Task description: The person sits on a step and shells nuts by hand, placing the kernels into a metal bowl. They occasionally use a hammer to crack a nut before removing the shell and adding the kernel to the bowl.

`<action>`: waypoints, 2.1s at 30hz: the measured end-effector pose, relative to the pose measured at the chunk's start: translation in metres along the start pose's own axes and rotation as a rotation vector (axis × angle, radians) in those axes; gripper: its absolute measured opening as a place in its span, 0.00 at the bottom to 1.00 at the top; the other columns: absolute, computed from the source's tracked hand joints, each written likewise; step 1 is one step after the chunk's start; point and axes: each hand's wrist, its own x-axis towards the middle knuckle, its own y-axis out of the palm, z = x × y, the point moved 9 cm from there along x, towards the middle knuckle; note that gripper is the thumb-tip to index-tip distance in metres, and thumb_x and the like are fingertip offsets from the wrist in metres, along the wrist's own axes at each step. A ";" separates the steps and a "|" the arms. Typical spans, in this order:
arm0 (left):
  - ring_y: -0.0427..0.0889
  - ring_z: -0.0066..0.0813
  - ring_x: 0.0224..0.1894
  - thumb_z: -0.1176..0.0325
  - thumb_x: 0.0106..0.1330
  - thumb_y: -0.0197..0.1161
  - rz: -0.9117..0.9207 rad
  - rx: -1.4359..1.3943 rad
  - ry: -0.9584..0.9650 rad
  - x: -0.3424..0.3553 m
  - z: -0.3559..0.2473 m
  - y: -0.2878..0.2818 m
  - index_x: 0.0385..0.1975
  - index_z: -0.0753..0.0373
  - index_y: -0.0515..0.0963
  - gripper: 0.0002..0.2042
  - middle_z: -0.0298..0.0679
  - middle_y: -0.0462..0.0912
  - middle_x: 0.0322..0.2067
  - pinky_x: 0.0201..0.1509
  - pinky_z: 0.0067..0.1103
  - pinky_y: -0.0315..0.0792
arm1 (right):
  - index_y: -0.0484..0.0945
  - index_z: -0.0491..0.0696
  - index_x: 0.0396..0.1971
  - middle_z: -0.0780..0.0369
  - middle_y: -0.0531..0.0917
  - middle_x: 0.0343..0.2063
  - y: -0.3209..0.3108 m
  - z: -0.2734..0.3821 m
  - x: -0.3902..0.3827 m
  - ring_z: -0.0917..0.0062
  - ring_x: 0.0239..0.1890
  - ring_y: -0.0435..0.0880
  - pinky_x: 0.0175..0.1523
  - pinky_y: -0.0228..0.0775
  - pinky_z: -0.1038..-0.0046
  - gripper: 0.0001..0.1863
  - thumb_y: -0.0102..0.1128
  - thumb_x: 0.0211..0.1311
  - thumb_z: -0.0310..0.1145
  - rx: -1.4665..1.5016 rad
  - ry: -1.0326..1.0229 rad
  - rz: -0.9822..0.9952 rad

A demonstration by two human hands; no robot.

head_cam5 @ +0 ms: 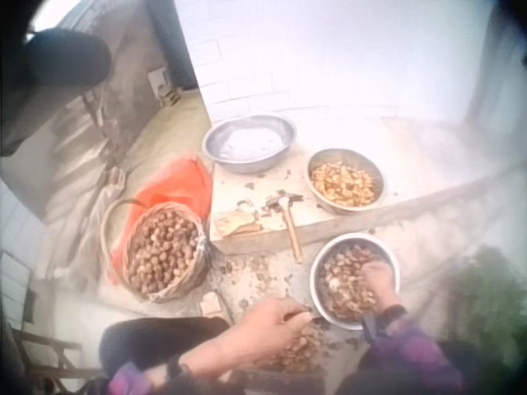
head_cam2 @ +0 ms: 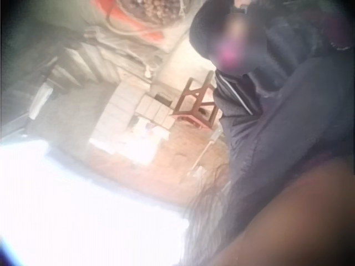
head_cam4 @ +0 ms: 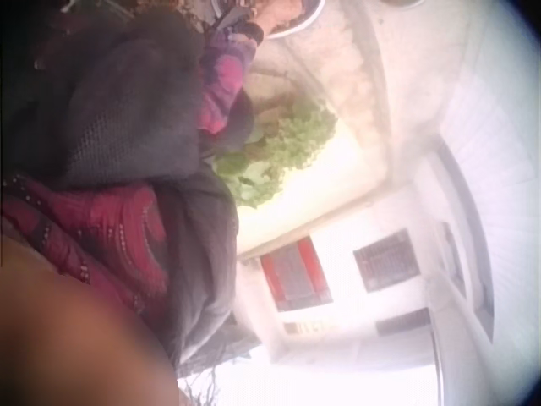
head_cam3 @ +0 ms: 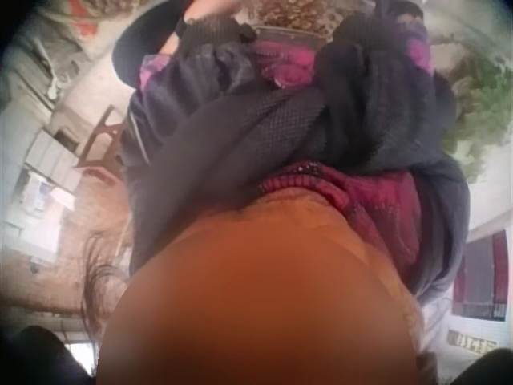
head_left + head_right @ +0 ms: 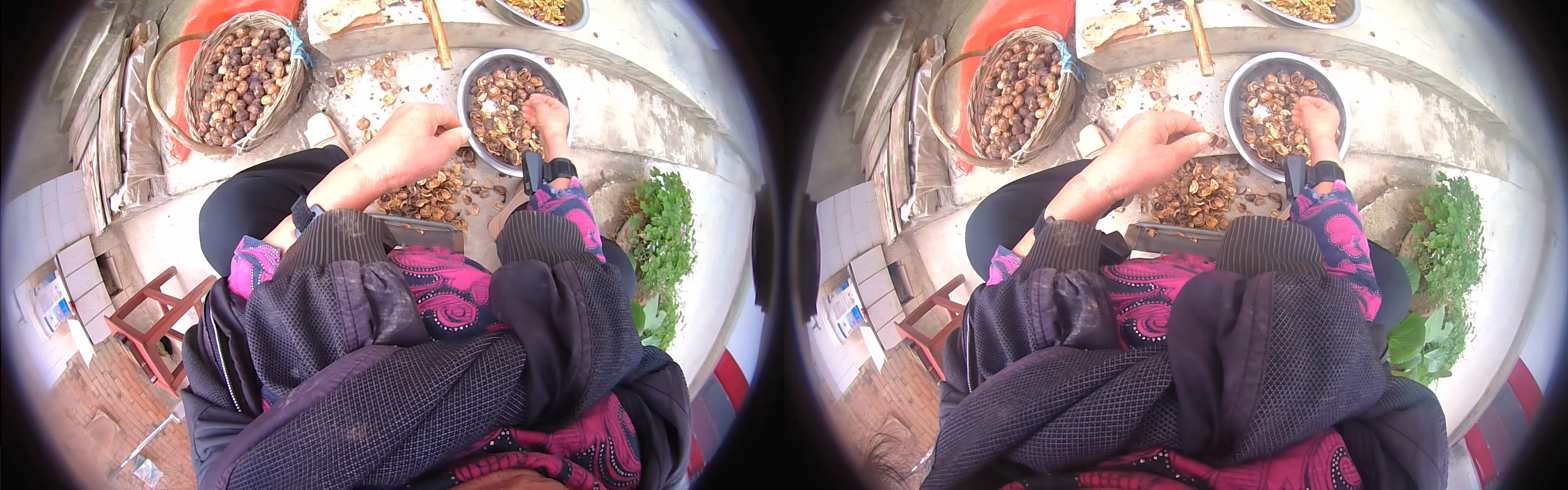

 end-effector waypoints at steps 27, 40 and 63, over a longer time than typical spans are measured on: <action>0.82 0.19 0.39 0.62 0.72 0.57 0.000 -0.295 -0.193 0.015 0.024 0.003 0.38 0.67 0.82 0.13 0.35 0.85 0.33 0.48 0.21 0.75 | 0.77 0.49 0.52 0.50 0.82 0.36 0.108 -0.023 0.017 0.56 0.39 0.85 0.45 0.79 0.60 0.21 0.63 0.56 0.31 -1.267 -0.564 0.087; 0.78 0.39 0.54 0.68 0.73 0.56 -0.262 -1.217 0.047 0.023 0.021 -0.024 0.61 0.73 0.63 0.22 0.51 0.76 0.51 0.60 0.34 0.74 | 0.77 0.43 0.56 0.65 0.85 0.38 0.104 0.192 -0.183 0.83 0.32 0.83 0.41 0.78 0.80 0.22 0.65 0.61 0.27 0.180 -0.397 0.775; 0.80 0.37 0.50 0.73 0.72 0.56 -0.265 -1.473 0.229 -0.017 0.009 -0.051 0.50 0.73 0.72 0.12 0.47 0.77 0.47 0.62 0.31 0.75 | 0.73 0.36 0.54 0.58 0.83 0.37 0.138 0.231 -0.279 0.78 0.29 0.81 0.35 0.77 0.76 0.17 0.54 0.70 0.28 0.207 -0.577 0.684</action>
